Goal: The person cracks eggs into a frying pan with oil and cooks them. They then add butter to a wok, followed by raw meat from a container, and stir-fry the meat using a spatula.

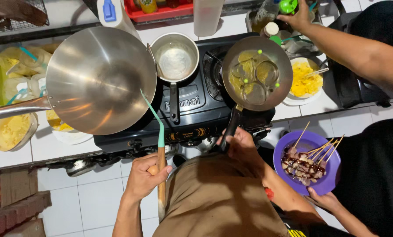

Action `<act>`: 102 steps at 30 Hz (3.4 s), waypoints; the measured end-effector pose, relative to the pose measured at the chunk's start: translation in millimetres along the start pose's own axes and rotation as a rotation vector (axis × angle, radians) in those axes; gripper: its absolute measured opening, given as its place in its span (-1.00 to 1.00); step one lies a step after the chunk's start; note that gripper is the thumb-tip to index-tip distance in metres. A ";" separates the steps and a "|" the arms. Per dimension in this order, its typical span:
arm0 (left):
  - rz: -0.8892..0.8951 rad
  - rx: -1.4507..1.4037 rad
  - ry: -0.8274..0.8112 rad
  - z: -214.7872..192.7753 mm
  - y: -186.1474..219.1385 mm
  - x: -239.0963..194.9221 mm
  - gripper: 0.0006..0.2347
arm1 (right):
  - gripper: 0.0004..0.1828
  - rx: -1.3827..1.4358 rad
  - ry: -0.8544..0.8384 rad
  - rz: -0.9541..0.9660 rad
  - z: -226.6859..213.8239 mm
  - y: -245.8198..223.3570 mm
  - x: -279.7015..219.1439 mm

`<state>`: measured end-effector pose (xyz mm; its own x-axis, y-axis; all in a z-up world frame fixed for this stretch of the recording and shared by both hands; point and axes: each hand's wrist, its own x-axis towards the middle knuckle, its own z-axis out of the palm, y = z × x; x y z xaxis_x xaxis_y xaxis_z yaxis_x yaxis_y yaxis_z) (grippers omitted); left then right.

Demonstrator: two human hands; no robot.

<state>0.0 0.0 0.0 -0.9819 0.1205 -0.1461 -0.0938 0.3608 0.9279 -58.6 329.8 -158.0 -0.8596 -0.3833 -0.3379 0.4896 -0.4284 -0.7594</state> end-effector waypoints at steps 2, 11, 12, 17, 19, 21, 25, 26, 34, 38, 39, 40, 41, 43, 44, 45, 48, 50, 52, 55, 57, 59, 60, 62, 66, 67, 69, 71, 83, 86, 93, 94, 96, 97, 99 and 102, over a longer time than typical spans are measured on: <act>-0.045 -0.014 -0.006 1.4 5.7 -3.2 -0.82 | -0.63 -0.015 0.011 0.008 11.9 -9.9 -5.7; -0.006 0.017 0.008 -2.2 9.1 -9.3 -0.78 | -0.73 -0.029 0.076 0.029 38.7 -11.3 11.1; 0.001 0.035 0.009 -2.6 8.1 -9.4 -0.75 | -0.75 -0.001 0.067 0.005 36.3 -9.3 15.7; -0.054 0.015 0.013 -6.7 7.3 -18.1 -0.77 | -0.82 0.019 0.094 0.002 37.4 19.5 32.9; -0.043 0.000 0.013 -7.8 8.5 -19.0 -0.78 | -0.83 0.013 0.095 -0.012 40.5 26.4 37.3; -0.057 -0.010 0.015 -8.5 7.7 -21.0 -0.81 | -0.84 0.021 0.092 -0.051 42.0 29.9 44.6; -0.054 0.017 0.001 -9.1 7.4 -22.1 -0.79 | -0.83 0.028 0.066 -0.021 47.0 29.9 55.6; -0.048 0.003 -0.004 -9.3 6.9 -22.6 -0.80 | -0.83 0.052 0.056 -0.014 46.8 28.8 58.8; -0.019 0.012 0.000 -10.7 5.7 -19.6 -0.78 | -0.78 -0.004 0.009 -0.077 44.9 36.2 52.1; -0.031 0.026 -0.020 -10.5 2.7 -25.8 -0.76 | -0.79 0.030 0.055 -0.067 39.4 39.1 48.2; -0.011 0.045 -0.018 -12.0 2.4 -22.0 -0.74 | -0.79 0.001 0.063 -0.043 40.4 35.6 48.6; -0.015 0.033 -0.013 -13.0 2.5 -19.3 -0.75 | -0.79 0.000 0.048 -0.069 42.3 31.4 51.8; -0.027 0.017 -0.015 -12.6 2.6 -19.8 -0.76 | -0.79 0.001 0.040 -0.089 43.8 29.4 50.8; -0.037 0.011 -0.013 -10.9 0.9 -20.1 -0.75 | -0.79 0.017 0.034 -0.124 43.5 22.7 54.6; -0.035 0.020 -0.009 -9.9 -0.5 -19.3 -0.74 | -0.80 0.033 0.036 -0.138 39.2 13.8 65.3; -0.026 0.032 -0.006 -10.2 -1.7 -17.7 -0.72 | -0.80 0.048 0.036 -0.161 38.1 8.0 72.0; -0.017 0.005 -0.024 -13.4 3.6 -18.3 -0.75 | -0.81 -0.036 0.058 -0.073 52.6 9.9 50.6; 0.002 -0.010 -0.022 -13.8 3.2 -18.4 -0.75 | -0.82 -0.010 0.046 -0.109 51.2 6.0 57.0; -0.011 -0.007 -0.017 -12.8 4.3 -21.8 -0.75 | -0.83 -0.004 0.034 -0.130 48.8 5.4 60.8; -0.020 0.021 -0.012 -13.4 4.6 -17.6 -0.76 | -0.83 -0.020 0.039 -0.145 48.6 6.3 66.8; -0.023 0.020 -0.017 -13.5 6.2 -18.6 -0.75 | -0.83 -0.005 0.083 -0.087 54.5 13.5 59.6; -0.048 -0.018 -0.016 -11.3 3.7 -18.9 -0.77 | -0.85 0.042 0.058 -0.154 48.2 10.1 73.5; -0.062 -0.036 -0.015 -10.6 3.6 -21.1 -0.78 | -0.85 0.068 0.046 -0.186 46.7 10.1 76.7; -0.041 -0.008 -0.029 -12.2 5.3 -23.1 -0.78 | -0.85 0.049 0.035 -0.151 54.9 19.7 65.1; -0.048 -0.026 -0.026 -12.1 3.4 -19.3 -0.78 | -0.82 0.070 0.014 -0.138 70.7 28.0 74.2; -0.052 -0.020 -0.032 -11.9 2.2 -20.9 -0.78 | -0.83 0.074 0.025 -0.126 73.4 30.5 77.7; -0.055 -0.007 -0.041 -12.1 1.4 -21.8 -0.80 | -0.85 0.081 0.045 -0.108 76.5 31.4 87.6; -0.068 -0.027 -0.041 -12.5 1.5 -22.2 -0.80 | -0.86 0.090 0.045 -0.137 79.2 34.0 92.5; 0.036 -0.009 -0.069 -7.4 3.6 -3.3 -0.75 | -0.73 0.066 0.072 -0.068 82.2 19.5 102.1; -0.001 -0.025 -0.037 2.0 14.5 12.4 -0.78 | -0.56 -0.027 0.169 0.135 81.3 8.0 87.1; 0.139 0.060 0.236 71.0 28.8 73.7 -0.76 | -0.57 -0.183 -0.032 -0.111 98.7 -26.1 -13.4; 0.143 0.082 0.249 82.1 28.1 80.9 -0.75 | -0.54 -0.258 -0.034 -0.170 101.6 -33.0 -23.8; 0.176 0.071 0.251 100.4 27.8 90.6 -0.75 | -0.41 -0.408 -0.036 -0.297 103.9 -45.3 -38.8; 0.197 0.040 0.238 108.2 28.5 92.1 -0.78 | -0.41 -0.475 0.001 -0.392 104.7 -49.0 -44.7; 0.139 -0.074 0.140 120.0 30.0 94.5 -0.81 | -0.39 -0.606 0.080 -0.585 102.4 -58.7 -55.7; -0.020 -0.334 -0.144 137.9 35.2 101.6 -0.86 | -0.18 -1.429 0.225 -1.086 86.8 -96.2 -58.1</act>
<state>-80.3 152.5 -29.5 -0.9483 0.2541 -0.1899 -0.1844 0.0454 0.9818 -43.1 322.2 -17.1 -0.7371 -0.2842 0.6131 -0.6292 0.6196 -0.4693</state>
